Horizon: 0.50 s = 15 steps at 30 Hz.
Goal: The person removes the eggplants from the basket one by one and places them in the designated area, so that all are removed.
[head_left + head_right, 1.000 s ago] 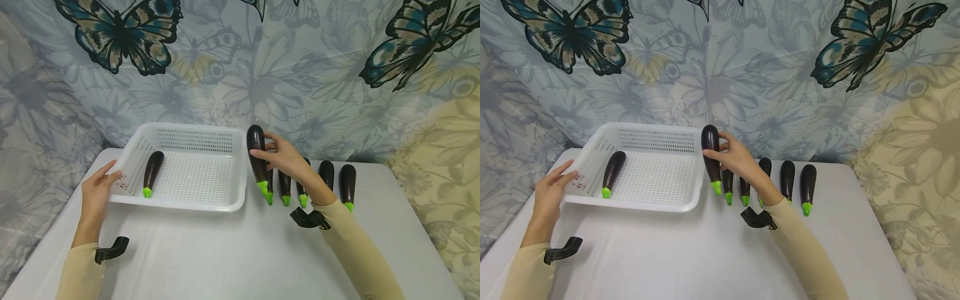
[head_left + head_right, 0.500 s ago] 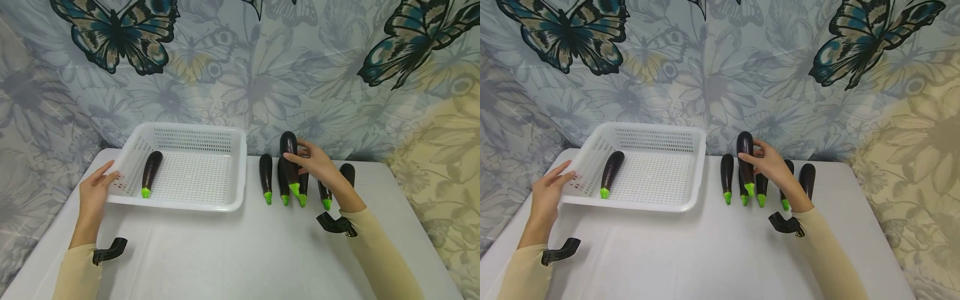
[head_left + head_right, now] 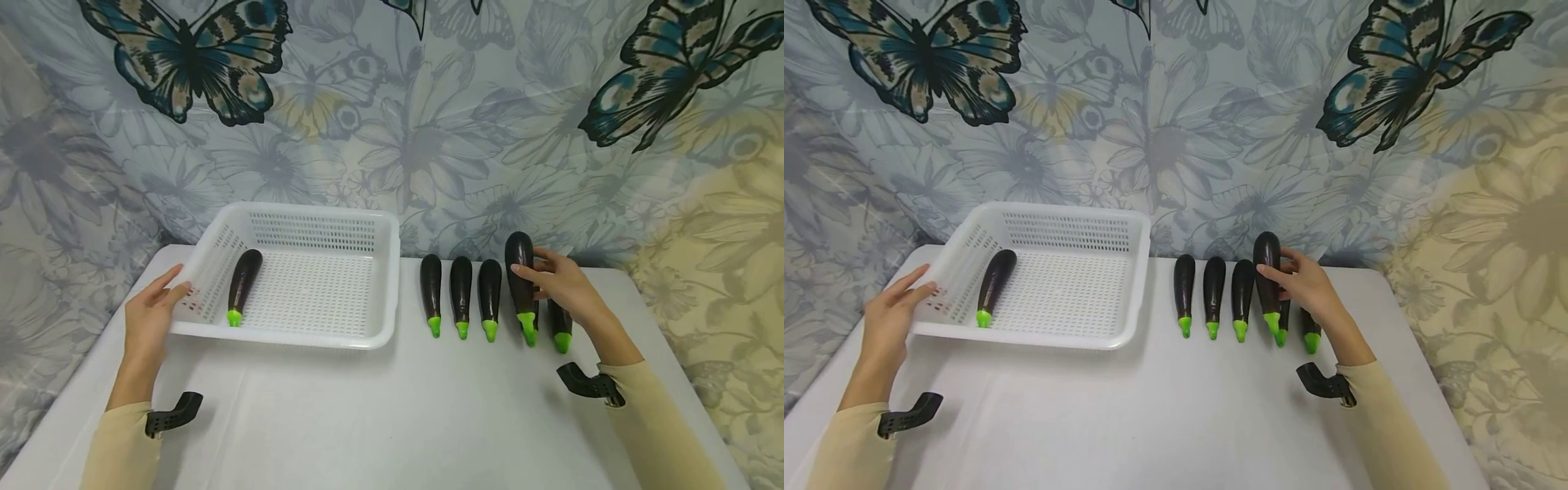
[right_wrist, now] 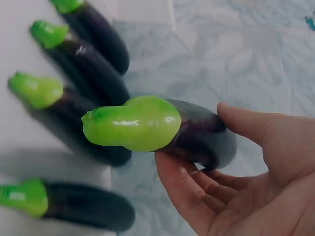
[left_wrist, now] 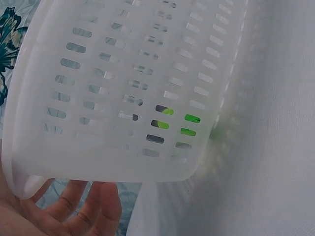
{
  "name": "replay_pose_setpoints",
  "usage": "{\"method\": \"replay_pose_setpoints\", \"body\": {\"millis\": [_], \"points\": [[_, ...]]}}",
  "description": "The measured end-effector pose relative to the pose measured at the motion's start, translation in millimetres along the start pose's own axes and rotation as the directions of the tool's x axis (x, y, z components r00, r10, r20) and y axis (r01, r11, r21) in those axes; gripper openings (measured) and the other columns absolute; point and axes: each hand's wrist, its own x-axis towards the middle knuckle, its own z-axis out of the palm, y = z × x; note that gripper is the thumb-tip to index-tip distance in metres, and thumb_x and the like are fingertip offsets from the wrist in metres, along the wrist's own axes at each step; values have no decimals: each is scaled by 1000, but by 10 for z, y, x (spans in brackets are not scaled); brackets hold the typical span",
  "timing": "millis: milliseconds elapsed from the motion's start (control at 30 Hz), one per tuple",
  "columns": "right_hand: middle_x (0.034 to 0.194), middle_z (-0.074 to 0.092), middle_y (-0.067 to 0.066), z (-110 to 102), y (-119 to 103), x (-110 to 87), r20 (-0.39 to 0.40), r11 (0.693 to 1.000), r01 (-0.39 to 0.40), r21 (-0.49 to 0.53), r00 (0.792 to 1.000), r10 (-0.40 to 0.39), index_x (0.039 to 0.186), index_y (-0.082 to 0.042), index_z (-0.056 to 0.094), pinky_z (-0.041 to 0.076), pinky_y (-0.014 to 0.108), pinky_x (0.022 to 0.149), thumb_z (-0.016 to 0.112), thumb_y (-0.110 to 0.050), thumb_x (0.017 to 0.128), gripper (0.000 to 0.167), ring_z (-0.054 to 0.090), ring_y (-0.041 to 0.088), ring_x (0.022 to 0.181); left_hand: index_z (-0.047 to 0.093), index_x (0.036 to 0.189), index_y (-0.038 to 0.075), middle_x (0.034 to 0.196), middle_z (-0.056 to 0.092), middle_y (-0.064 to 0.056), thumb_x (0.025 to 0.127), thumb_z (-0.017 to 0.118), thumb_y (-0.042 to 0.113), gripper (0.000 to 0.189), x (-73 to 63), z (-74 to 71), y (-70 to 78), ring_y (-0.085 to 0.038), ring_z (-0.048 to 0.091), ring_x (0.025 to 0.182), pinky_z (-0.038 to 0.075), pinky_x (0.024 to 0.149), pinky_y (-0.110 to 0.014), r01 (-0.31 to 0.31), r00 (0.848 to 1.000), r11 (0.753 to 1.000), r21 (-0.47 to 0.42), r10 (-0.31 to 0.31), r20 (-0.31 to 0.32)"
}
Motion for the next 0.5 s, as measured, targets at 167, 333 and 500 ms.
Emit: {"method": "replay_pose_setpoints", "body": {"millis": [167,333,500], "points": [[142,35,39,-81,214,-24,-60,1000,4,-6,998,-4,155,3,13,52,49,85,54,-55,95,93,57,47,109,55,140,30,92,60,13,93,67,36,49,-179,32,192,-1,56,88,40,73,-18,-7,1000,1000,-17,7,-25],[141,35,41,-160,398,-61,-77,999,-18,-26,997,16,153,7,13,55,45,81,54,-54,95,94,62,41,102,57,138,31,91,63,12,92,68,37,48,-168,39,162,-1,57,89,42,74,-18,-51,998,998,-33,50,-35],[142,31,43,-287,567,-109,-68,999,-19,27,997,21,152,10,11,56,37,77,53,-48,98,90,62,0,80,54,140,36,97,62,13,91,67,45,52,-64,44,55,0,57,93,43,74,-17,-51,999,998,23,52,-10]]}}
